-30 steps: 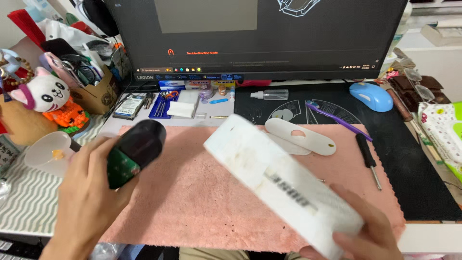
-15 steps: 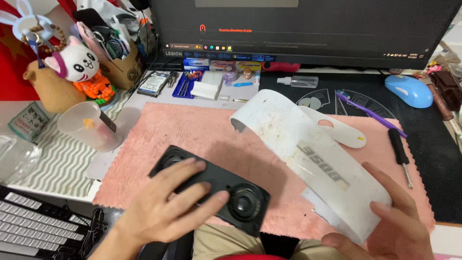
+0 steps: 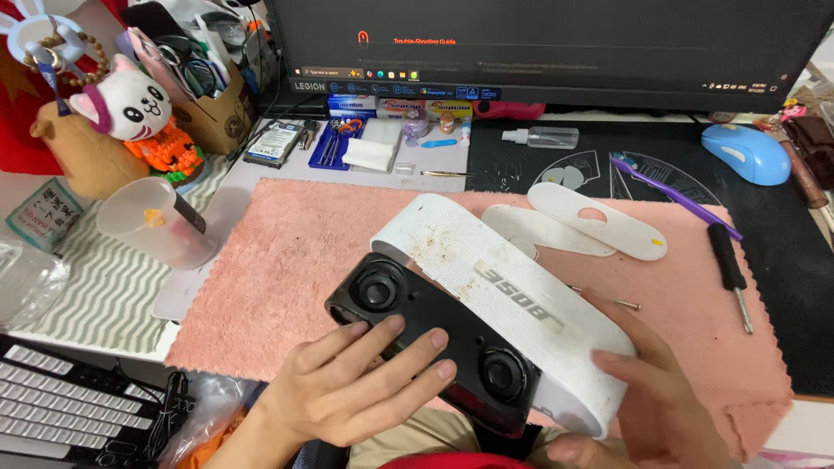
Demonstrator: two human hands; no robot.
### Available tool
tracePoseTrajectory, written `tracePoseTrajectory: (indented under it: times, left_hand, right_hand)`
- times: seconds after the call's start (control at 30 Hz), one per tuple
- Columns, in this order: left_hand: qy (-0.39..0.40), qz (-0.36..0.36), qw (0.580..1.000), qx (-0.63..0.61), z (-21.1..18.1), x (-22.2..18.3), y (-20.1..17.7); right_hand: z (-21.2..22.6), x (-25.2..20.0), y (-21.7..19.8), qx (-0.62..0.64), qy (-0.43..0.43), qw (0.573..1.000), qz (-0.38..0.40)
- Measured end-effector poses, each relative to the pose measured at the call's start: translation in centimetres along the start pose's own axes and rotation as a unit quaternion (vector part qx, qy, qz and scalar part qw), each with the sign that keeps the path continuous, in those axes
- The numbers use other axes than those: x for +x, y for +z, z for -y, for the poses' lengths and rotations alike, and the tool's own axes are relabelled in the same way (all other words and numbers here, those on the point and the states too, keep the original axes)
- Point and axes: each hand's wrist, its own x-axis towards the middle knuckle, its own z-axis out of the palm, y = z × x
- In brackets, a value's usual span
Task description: The person disassembles a portable speaker by removing the outer white plastic frame from the black speaker unit, then uses a thin tool to pry and remove internal plastic components.
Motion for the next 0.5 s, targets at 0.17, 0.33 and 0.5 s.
tracePoseTrajectory:
  times: [0.17, 0.33, 0.5]
  left_hand:
    - [-0.012, -0.027, 0.999, -0.022, -0.7, -1.2, 1.1]
    - [-0.019, -0.055, 0.997, -0.055, -1.1, -1.7, 1.7]
    - [-0.025, -0.052, 0.995, -0.079, -1.1, -0.7, 1.8]
  right_hand:
    - [0.5, 1.2, -0.8, -0.041, 0.01, 0.999, -0.017]
    - [2.4, 3.4, -0.2, 0.0, 0.056, 0.997, -0.053]
    - [4.9, 5.0, -0.1, 0.042, 0.097, 0.994, 0.009]
